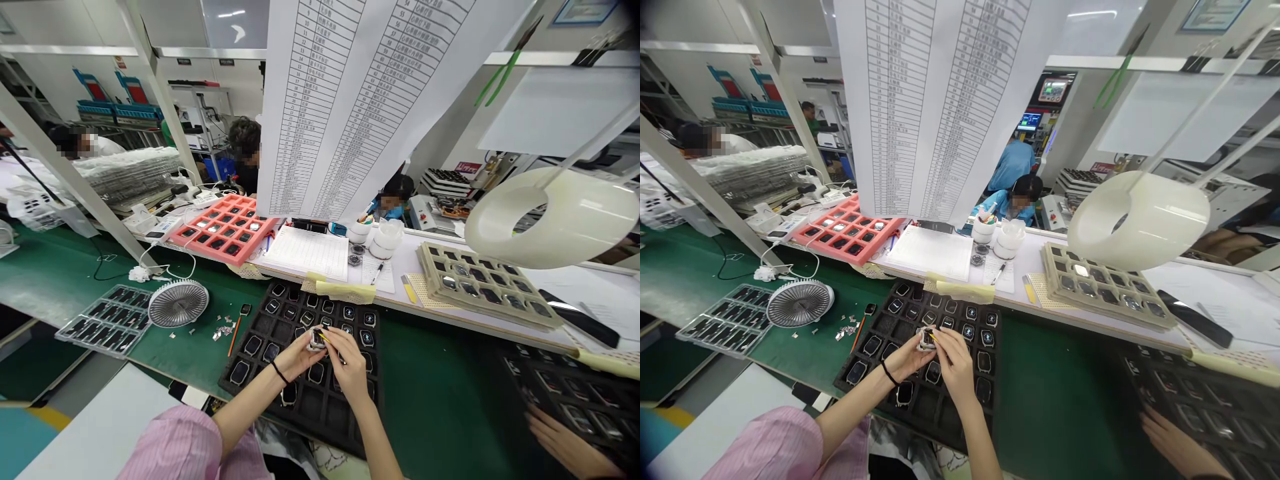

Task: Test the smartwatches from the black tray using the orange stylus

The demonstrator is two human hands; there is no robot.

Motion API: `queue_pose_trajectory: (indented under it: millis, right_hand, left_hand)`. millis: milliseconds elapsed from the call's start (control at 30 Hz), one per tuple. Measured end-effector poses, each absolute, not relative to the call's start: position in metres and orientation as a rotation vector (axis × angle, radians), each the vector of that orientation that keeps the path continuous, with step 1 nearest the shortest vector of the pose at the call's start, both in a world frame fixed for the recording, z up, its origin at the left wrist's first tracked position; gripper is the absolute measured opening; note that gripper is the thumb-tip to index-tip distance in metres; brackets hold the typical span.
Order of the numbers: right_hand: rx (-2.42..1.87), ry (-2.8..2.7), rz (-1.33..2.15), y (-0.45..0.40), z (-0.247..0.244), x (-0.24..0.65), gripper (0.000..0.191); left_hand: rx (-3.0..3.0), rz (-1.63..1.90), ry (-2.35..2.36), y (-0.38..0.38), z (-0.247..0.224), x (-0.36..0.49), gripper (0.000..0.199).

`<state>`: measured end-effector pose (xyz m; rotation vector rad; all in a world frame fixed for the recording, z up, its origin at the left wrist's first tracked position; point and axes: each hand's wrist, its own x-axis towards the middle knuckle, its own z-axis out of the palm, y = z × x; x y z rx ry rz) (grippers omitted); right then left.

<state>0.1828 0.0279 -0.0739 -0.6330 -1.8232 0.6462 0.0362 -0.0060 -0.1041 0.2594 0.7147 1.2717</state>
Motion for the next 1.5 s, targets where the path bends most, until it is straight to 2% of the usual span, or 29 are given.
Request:
queue_pose_trajectory:
  millis: [100,267,400,500,700,933,1300,1500]
  right_hand:
    - [-0.707,-1.821,0.65,0.031,-0.066,0.187,0.025]
    - [-0.744,-1.898,0.891,0.033,-0.052,0.195,0.022]
    - [-0.694,-2.062,0.927,0.034,-0.043,0.202,0.03]
    - [-0.643,-2.136,0.865,0.035,-0.044,0.205,0.038]
    - [-0.598,-2.029,0.671,0.037,-0.053,0.2,0.029]
    - [-0.536,-2.192,0.731,0.034,-0.056,0.205,0.042]
    - [-0.598,-2.105,0.507,0.033,-0.061,0.202,0.04]
    - [-0.682,-2.135,0.369,0.013,-0.066,0.186,0.051]
  left_hand:
    - [0.276,1.266,0.708,-0.008,-0.1,0.034,0.038]
    - [0.287,1.258,0.709,-0.01,-0.094,0.032,0.042]
    - [0.281,1.261,0.704,-0.011,-0.091,0.03,0.045]
    - [0.272,1.255,0.7,-0.013,-0.089,0.029,0.043]
    - [0.213,1.242,0.685,-0.016,-0.091,0.035,0.035]
    - [0.115,1.225,0.671,-0.017,-0.093,0.038,0.022]
    - [-0.029,1.244,0.66,-0.016,-0.087,0.046,0.012]
    - [-0.105,1.342,0.618,-0.011,-0.081,0.056,0.017]
